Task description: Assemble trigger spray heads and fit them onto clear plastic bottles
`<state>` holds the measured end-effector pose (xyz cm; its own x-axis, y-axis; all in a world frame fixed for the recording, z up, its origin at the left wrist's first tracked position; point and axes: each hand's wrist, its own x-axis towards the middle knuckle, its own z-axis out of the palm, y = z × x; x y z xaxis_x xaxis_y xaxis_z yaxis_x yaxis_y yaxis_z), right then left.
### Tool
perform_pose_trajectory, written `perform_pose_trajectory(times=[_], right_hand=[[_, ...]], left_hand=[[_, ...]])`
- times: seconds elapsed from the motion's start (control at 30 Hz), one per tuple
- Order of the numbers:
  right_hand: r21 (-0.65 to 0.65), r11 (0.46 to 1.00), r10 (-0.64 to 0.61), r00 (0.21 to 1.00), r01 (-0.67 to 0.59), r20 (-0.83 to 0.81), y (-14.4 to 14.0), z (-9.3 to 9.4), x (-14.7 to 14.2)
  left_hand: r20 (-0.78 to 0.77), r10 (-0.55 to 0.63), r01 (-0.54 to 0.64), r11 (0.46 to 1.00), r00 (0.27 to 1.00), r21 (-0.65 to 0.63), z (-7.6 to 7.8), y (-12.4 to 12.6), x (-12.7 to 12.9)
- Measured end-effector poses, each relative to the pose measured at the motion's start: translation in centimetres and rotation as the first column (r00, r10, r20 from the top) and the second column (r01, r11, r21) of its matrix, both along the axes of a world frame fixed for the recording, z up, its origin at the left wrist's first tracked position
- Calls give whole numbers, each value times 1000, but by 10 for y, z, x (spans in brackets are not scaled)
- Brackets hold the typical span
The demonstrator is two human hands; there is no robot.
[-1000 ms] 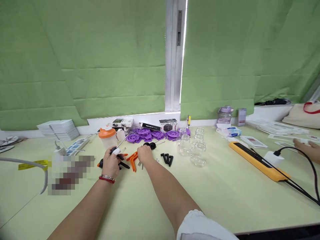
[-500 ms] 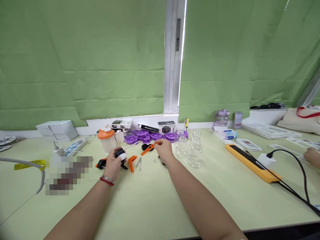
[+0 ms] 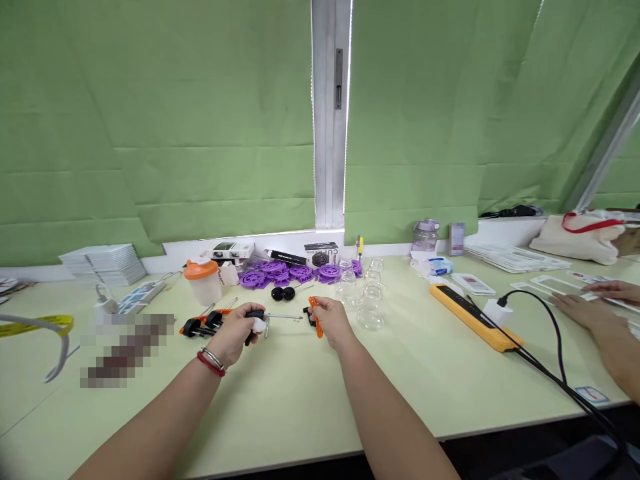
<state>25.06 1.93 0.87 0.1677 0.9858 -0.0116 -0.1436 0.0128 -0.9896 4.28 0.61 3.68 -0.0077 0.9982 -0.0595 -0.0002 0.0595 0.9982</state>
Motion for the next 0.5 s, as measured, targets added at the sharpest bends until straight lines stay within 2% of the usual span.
perform_pose_trajectory(times=[0.2, 0.33, 0.5], right_hand=[[-8, 996, 88, 989, -88, 119, -3, -11, -1], [-25, 985, 169, 986, -169, -1, -7, -10, -7], [5, 961, 277, 956, -277, -95, -10, -11, -7]], left_hand=[[120, -30, 37, 998, 992, -54, -27, -5, 9], [109, -57, 56, 998, 992, 9, -39, -4, 9], [115, -136, 131, 990, 984, 52, -44, -5, 7]])
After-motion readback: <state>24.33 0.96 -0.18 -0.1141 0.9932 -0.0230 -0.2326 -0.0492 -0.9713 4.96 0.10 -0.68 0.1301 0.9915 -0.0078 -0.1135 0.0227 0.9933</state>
